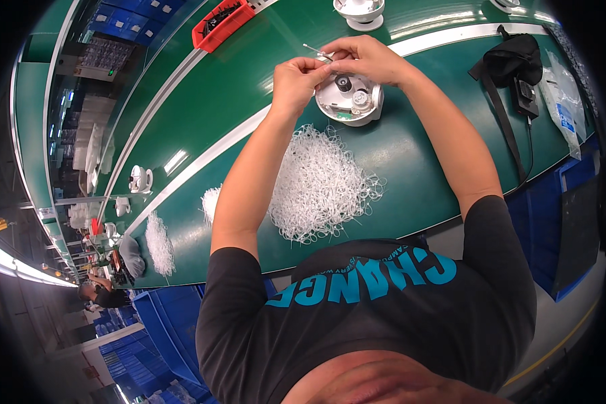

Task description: Assemble small plastic and metal components on an electronics production line.

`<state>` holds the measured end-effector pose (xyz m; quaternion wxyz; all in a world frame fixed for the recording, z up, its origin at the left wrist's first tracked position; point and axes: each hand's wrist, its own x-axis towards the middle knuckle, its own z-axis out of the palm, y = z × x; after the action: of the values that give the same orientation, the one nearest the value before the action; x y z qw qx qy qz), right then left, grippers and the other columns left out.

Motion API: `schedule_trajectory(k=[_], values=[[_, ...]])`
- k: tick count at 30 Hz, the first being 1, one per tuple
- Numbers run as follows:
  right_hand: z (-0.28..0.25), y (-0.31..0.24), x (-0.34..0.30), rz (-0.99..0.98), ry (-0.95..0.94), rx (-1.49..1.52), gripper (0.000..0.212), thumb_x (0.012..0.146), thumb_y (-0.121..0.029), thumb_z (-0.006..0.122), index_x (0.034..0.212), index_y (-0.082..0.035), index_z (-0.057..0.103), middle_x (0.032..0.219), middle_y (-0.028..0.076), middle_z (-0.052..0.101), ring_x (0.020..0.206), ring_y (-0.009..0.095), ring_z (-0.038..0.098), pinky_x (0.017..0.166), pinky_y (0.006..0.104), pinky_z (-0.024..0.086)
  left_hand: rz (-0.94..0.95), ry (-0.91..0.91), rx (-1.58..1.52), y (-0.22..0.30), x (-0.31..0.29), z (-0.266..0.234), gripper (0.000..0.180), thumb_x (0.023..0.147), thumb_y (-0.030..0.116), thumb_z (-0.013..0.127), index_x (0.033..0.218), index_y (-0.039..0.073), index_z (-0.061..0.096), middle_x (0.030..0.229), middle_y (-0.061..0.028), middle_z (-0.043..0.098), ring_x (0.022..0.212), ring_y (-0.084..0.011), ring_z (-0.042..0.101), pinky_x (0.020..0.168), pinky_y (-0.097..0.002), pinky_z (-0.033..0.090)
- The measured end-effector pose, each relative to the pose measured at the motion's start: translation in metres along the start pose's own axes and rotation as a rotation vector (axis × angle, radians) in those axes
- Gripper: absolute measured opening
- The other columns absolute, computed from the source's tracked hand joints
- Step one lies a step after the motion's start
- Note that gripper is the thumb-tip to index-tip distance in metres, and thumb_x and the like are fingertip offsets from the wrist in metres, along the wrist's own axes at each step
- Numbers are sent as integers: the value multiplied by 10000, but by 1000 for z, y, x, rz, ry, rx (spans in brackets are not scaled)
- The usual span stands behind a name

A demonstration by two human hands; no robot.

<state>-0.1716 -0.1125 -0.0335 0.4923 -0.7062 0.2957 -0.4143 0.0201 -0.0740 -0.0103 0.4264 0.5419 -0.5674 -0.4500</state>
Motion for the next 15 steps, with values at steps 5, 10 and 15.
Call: schedule_trajectory(k=[5, 10, 15], values=[[1, 0, 4, -4, 29, -187, 235, 895, -208, 671, 1015, -8, 700, 927, 47, 681, 832, 117, 612, 747, 267, 493, 78, 47, 258, 2, -3, 7, 134, 846, 94, 755, 886, -24, 708, 778, -60, 696, 639, -80, 598, 573, -232, 495], [-5, 10, 7, 176, 31, 204, 192, 952, -225, 605, 967, -51, 684, 921, 13, 657, 829, 93, 538, 813, 255, 431, 436, 92, 712, -7, -7, 12, 87, 814, 50, 678, 882, 4, 709, 825, -111, 696, 696, -218, 667, 665, -335, 527], [-16, 6, 4, 297, 13, 276, 191, 967, -226, 577, 982, -56, 664, 928, 16, 665, 842, 80, 537, 882, 249, 405, 464, 107, 832, -1, -14, 16, 79, 780, 29, 651, 844, 20, 696, 870, -159, 667, 773, -343, 652, 721, -427, 514]])
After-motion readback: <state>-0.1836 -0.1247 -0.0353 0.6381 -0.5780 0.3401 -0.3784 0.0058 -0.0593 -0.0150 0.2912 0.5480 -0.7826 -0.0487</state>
